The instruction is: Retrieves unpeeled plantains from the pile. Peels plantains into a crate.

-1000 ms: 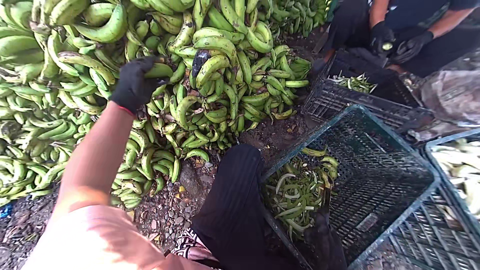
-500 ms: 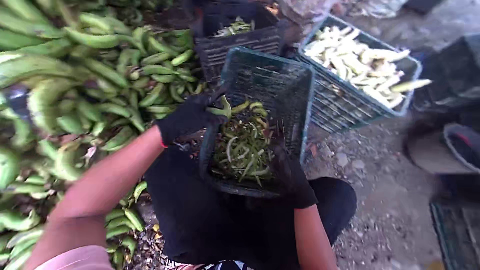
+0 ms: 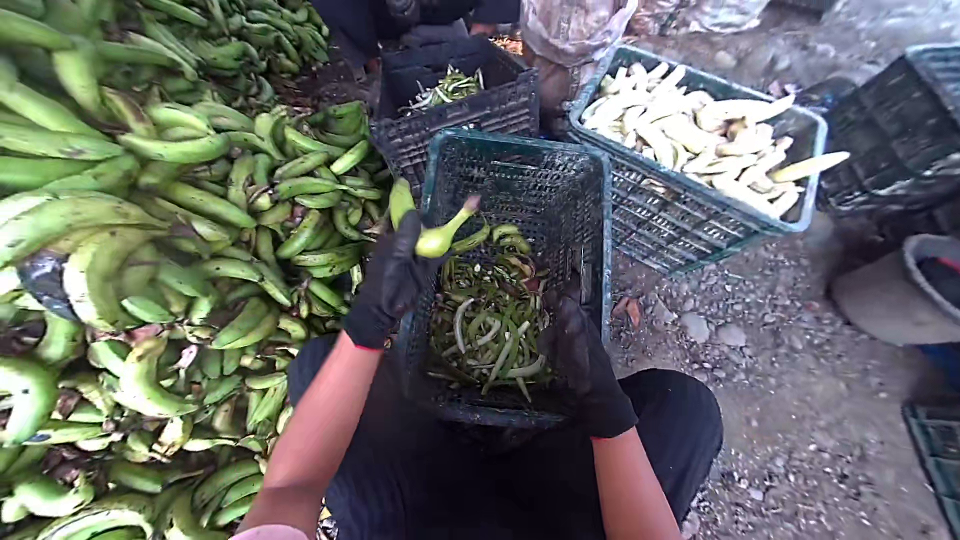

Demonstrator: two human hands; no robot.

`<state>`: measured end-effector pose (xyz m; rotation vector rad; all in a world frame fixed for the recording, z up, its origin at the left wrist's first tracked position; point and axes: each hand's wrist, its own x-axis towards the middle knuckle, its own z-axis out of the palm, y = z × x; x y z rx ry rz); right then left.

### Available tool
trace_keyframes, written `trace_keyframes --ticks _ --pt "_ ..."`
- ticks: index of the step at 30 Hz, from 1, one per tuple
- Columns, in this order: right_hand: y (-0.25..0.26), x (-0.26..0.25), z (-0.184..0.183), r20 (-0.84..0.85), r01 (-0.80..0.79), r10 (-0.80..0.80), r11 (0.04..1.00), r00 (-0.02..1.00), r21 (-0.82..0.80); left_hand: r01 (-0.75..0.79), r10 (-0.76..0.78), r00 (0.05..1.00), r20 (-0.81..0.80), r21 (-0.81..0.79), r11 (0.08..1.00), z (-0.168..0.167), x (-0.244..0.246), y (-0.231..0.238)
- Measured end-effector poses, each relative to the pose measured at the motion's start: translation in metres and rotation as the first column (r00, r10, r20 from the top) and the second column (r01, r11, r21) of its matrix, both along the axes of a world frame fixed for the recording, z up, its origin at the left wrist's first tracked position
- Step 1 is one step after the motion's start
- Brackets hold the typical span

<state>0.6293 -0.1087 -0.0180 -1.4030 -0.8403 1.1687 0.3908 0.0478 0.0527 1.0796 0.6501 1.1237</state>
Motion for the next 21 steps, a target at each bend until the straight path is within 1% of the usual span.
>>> trace_keyframes --ticks 1,2,3,4,6,8,9,11,13,15,16,17,18,19,20,21 --pt "0.005 -0.005 -0.001 -0.001 -0.023 0.023 1.000 1.000 -0.009 -0.023 0.017 0.998 -0.052 -0.115 0.993 -0.009 0.002 -0.008" --pt "0.008 -0.011 -0.003 0.000 -0.048 0.048 0.999 0.999 -0.012 -0.053 0.033 0.994 -0.104 -0.198 0.979 -0.020 0.003 -0.008" --pt "0.009 -0.020 -0.005 0.005 -0.062 0.062 0.998 0.998 -0.010 -0.099 0.065 0.988 -0.141 -0.252 0.962 -0.027 0.007 -0.007" --pt "0.008 -0.029 -0.007 0.001 -0.079 0.079 0.997 0.997 -0.018 -0.150 0.108 0.980 -0.164 -0.268 0.952 -0.032 0.011 -0.006" --pt "0.004 -0.046 -0.008 -0.043 -0.143 0.141 0.988 0.989 -0.053 -0.204 0.160 0.965 -0.209 -0.213 0.956 -0.037 0.017 -0.007" --pt "0.005 -0.063 -0.006 -0.094 -0.186 0.177 0.977 0.980 -0.101 -0.259 0.223 0.942 -0.251 -0.121 0.958 -0.036 0.023 -0.006" --pt "0.005 -0.070 -0.007 -0.096 -0.199 0.188 0.973 0.977 -0.117 -0.276 0.249 0.925 -0.286 -0.056 0.960 -0.036 0.026 -0.005" --pt "0.009 -0.078 -0.007 -0.080 -0.203 0.196 0.974 0.977 -0.102 -0.252 0.273 0.904 -0.329 0.105 0.962 -0.039 0.030 -0.006" --pt "0.014 -0.080 0.006 -0.047 -0.183 0.183 0.983 0.982 0.005 -0.199 0.276 0.892 -0.358 0.238 0.951 -0.046 0.031 -0.009" --pt "0.016 -0.082 0.038 -0.021 -0.116 0.122 0.972 0.992 0.204 -0.142 0.267 0.875 -0.404 0.312 0.939 -0.047 0.029 -0.015" --pt "0.015 -0.084 0.058 -0.036 -0.064 0.079 0.946 0.996 0.319 -0.114 0.255 0.864 -0.435 0.325 0.939 -0.046 0.026 -0.020" --pt "0.012 -0.084 0.074 -0.049 -0.023 0.050 0.896 0.998 0.444 -0.095 0.244 0.860 -0.448 0.329 0.939 -0.045 0.024 -0.023" --pt "0.010 -0.085 0.082 -0.055 0.003 0.032 0.839 0.998 0.543 -0.094 0.243 0.861 -0.447 0.329 0.940 -0.045 0.025 -0.026" --pt "0.010 -0.085 0.080 -0.053 0.023 0.010 0.815 0.999 0.579 -0.109 0.250 0.869 -0.428 0.327 0.939 -0.046 0.027 -0.026" --pt "0.012 -0.087 0.066 -0.015 0.031 -0.027 0.843 1.000 0.538 -0.125 0.251 0.889 -0.383 0.324 0.938 -0.048 0.030 -0.025" --pt "0.013 -0.087 0.042 0.077 -0.022 -0.011 0.913 0.997 0.408 -0.134 0.241 0.913 -0.328 0.318 0.939 -0.050 0.032 -0.024"
